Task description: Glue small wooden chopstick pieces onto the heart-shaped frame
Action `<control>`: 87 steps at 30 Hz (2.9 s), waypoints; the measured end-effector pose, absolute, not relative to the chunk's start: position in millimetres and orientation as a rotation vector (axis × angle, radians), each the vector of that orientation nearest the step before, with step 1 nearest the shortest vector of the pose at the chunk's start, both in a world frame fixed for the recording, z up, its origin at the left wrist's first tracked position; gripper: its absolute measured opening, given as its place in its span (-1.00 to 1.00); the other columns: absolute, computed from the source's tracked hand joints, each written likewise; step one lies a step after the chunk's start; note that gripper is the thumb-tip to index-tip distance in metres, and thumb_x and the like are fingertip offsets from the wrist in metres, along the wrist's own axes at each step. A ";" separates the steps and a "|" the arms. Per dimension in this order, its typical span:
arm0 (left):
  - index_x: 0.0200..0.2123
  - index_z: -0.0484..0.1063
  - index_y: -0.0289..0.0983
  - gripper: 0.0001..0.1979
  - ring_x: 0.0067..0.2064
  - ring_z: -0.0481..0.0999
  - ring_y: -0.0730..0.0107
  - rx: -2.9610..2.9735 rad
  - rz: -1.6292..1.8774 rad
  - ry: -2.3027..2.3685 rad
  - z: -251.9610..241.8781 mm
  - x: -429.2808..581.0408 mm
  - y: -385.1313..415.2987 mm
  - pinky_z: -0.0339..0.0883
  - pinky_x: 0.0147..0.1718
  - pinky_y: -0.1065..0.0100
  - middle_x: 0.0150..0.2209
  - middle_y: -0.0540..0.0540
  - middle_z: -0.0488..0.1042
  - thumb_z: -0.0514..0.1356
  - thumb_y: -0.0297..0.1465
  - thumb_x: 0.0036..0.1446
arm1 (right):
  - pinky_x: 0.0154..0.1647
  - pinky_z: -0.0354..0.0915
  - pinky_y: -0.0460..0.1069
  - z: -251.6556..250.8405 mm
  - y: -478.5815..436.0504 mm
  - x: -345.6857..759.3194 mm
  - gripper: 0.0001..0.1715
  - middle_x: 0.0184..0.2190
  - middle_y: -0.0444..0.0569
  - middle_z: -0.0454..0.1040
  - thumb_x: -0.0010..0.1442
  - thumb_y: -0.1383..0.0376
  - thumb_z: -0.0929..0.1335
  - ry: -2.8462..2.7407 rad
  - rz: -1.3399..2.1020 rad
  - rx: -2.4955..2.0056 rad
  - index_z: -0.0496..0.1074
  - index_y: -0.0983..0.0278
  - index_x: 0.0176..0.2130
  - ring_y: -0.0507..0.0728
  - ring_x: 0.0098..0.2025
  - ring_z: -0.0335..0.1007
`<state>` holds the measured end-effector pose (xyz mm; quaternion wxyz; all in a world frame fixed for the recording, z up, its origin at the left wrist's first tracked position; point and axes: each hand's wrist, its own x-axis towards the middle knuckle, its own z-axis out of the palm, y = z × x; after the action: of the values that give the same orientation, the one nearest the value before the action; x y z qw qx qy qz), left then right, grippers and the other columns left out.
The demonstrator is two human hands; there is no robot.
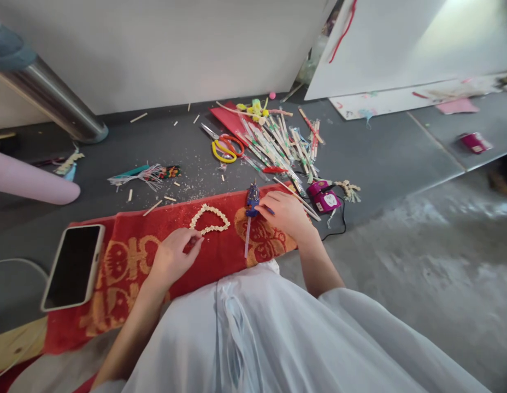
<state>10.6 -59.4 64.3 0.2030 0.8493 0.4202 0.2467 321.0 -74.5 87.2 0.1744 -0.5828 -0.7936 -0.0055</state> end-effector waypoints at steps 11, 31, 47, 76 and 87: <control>-0.35 0.43 -0.22 -0.85 -0.38 0.56 0.42 2.342 0.710 1.168 76.1 11.5 -55.0 0.44 -0.34 0.43 -0.40 -0.02 0.56 0.11 -0.38 0.26 | -0.22 0.28 -0.01 85.9 -69.7 323.7 -0.84 -0.32 -0.01 0.59 0.31 0.29 0.36 -2.198 0.065 -1.662 0.49 0.26 -0.31 0.14 -0.24 0.50; -0.34 0.47 -0.24 -0.85 -0.40 0.56 0.46 2.309 0.694 1.153 78.2 15.9 -61.8 0.42 -0.36 0.50 -0.40 0.00 0.57 0.15 -0.34 0.23 | -0.11 0.30 0.05 74.9 -38.2 379.7 -0.70 -0.10 0.15 0.56 0.31 0.36 0.24 -1.782 0.088 -2.389 0.51 0.30 -0.09 0.26 -0.09 0.49; -0.35 0.50 -0.26 -0.83 -0.41 0.55 0.46 2.257 0.697 1.230 82.0 9.1 -74.3 0.43 -0.35 0.50 -0.41 -0.01 0.58 0.15 -0.34 0.22 | 0.05 0.34 0.14 70.8 21.6 421.9 -0.68 -0.10 0.21 0.59 0.27 0.33 0.27 -1.954 0.101 -2.362 0.57 0.37 -0.12 0.31 0.00 0.48; -0.35 0.49 -0.23 -0.78 -0.39 0.55 0.38 2.139 0.627 1.250 81.1 9.2 -75.4 0.43 -0.39 0.42 -0.42 -0.04 0.57 0.12 -0.24 0.20 | -0.29 0.49 0.02 122.7 41.3 375.3 -0.93 -0.46 -0.15 0.48 0.18 0.27 0.40 -1.307 0.792 -1.350 0.41 0.21 -0.31 0.02 -0.44 0.47; -0.38 0.47 -0.21 -0.75 -0.40 0.53 0.38 2.039 0.613 1.313 83.8 3.2 -81.4 0.43 -0.40 0.42 -0.43 -0.05 0.56 0.11 -0.20 0.18 | -0.29 0.53 0.07 130.3 54.3 353.1 -0.92 -0.46 -0.15 0.48 0.19 0.27 0.41 -1.413 0.893 -1.381 0.42 0.21 -0.27 0.07 -0.41 0.52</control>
<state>3.2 -81.4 83.8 0.3148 0.7737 0.4983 0.2326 353.1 54.3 130.3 0.4675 -0.5630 -0.5761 0.3641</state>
